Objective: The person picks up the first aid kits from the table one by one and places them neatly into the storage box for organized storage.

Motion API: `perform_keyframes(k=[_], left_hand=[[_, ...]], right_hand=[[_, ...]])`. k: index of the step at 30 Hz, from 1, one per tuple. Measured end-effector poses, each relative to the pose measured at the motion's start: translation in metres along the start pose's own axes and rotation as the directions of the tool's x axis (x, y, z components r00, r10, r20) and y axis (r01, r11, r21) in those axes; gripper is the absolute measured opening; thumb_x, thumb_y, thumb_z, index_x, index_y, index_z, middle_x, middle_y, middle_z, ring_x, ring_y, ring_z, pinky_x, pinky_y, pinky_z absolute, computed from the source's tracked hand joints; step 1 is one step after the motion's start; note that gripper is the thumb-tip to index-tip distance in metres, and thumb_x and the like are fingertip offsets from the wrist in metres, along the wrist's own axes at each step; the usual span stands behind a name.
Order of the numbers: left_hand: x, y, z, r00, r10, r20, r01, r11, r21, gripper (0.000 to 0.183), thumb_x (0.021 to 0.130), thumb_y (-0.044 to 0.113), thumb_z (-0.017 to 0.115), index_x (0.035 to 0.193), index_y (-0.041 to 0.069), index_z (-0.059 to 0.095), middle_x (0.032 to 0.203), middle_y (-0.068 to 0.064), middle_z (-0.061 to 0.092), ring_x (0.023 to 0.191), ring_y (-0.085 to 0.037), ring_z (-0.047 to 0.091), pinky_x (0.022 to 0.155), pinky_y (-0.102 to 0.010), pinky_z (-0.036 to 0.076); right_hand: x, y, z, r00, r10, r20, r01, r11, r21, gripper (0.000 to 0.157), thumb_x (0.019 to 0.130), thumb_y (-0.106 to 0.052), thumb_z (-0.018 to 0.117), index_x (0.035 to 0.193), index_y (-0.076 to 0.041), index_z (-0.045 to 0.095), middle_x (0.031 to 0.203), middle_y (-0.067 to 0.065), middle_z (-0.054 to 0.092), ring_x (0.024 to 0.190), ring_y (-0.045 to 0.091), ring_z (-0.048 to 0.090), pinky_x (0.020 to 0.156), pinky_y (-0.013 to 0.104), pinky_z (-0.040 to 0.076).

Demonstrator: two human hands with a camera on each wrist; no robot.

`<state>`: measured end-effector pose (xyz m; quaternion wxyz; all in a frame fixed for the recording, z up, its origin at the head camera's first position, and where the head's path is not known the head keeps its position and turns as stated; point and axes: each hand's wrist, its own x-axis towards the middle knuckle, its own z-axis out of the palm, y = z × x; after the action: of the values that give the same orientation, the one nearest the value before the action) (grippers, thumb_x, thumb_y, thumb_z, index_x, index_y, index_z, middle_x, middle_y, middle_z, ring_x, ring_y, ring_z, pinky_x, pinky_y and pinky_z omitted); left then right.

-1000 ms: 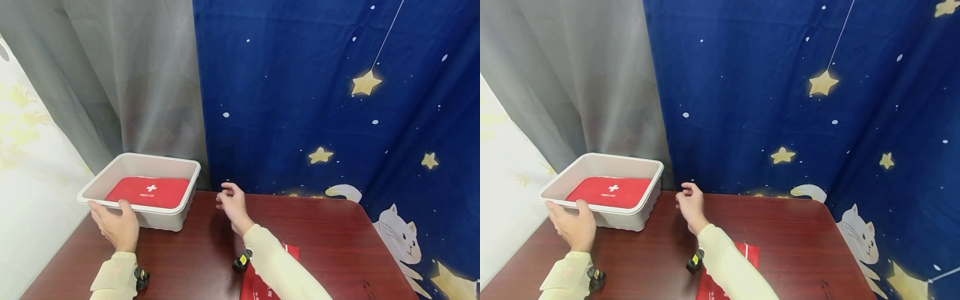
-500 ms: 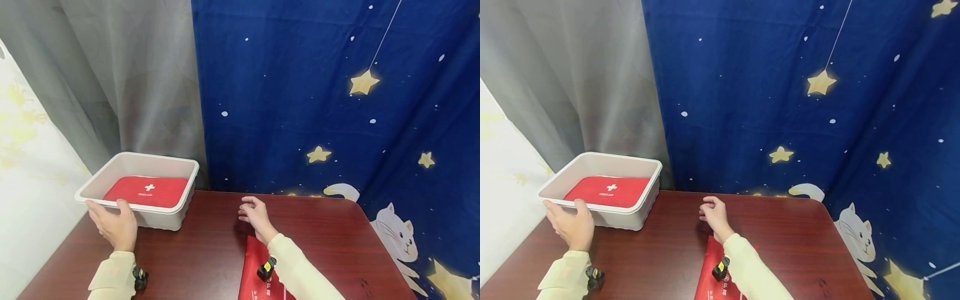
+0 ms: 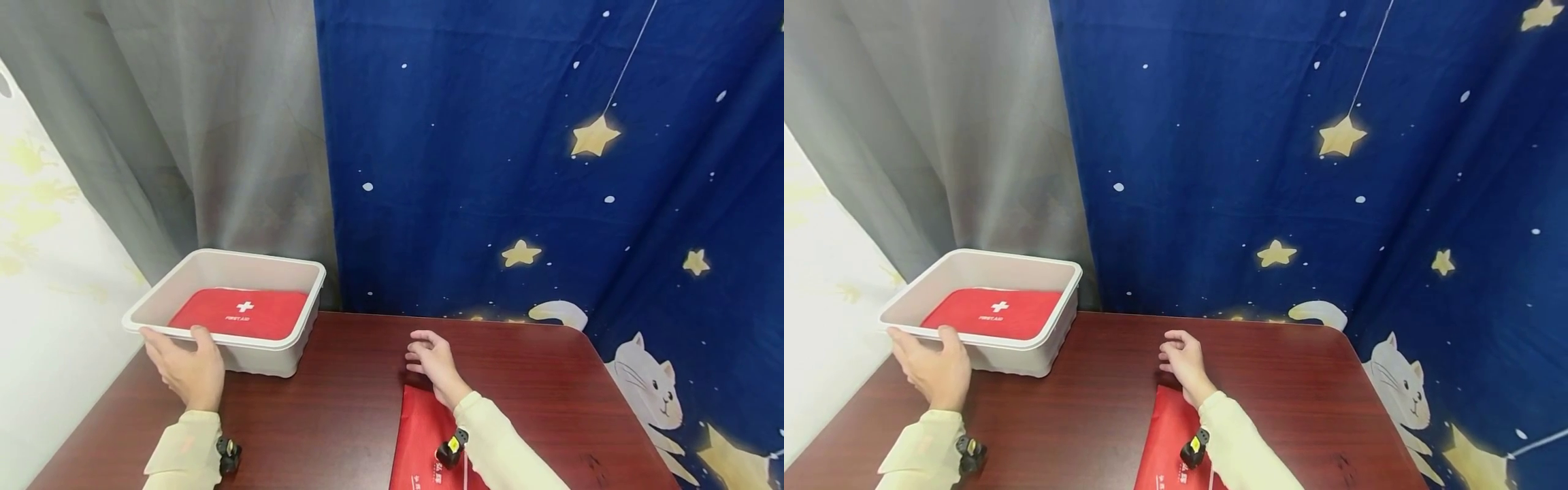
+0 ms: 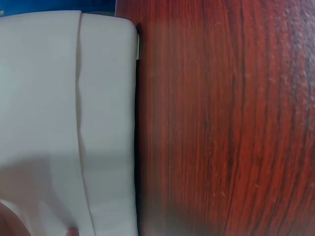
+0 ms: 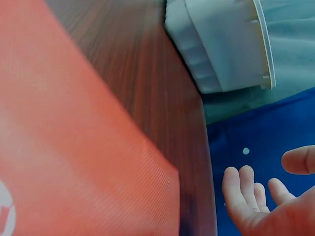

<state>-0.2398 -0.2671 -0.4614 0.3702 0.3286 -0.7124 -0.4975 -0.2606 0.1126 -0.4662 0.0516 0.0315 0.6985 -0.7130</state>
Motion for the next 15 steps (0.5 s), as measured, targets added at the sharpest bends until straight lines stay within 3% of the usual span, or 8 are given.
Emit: perform_keyframes(k=[5,15], left_hand=[[-0.002,0.003,-0.001,1.0,-0.001,-0.001,0.001,1.0,-0.002,0.077,0.086,0.039,0.044,0.147,0.028,-0.001,0.152,0.009,0.009,0.139,-0.011,0.012,0.113,-0.033,0.011],[-0.001,0.002,0.0,1.0,-0.003,0.003,0.003,1.0,-0.001,0.077,0.086,0.038,0.044,0.147,0.027,-0.002,0.153,0.008,0.008,0.139,-0.011,0.01,0.113,-0.032,0.01]], right_hand=[[-0.002,0.006,-0.011,1.0,0.008,0.007,-0.008,0.999,-0.037,0.031,0.085,-0.005,0.048,0.114,0.002,0.052,0.102,0.029,0.055,0.089,0.038,0.061,0.077,0.047,0.051],[-0.006,0.015,-0.029,0.998,0.039,0.051,-0.03,0.988,-0.155,0.037,0.087,-0.009,0.05,0.122,0.004,0.049,0.104,0.026,0.06,0.091,0.035,0.062,0.075,0.042,0.052]])
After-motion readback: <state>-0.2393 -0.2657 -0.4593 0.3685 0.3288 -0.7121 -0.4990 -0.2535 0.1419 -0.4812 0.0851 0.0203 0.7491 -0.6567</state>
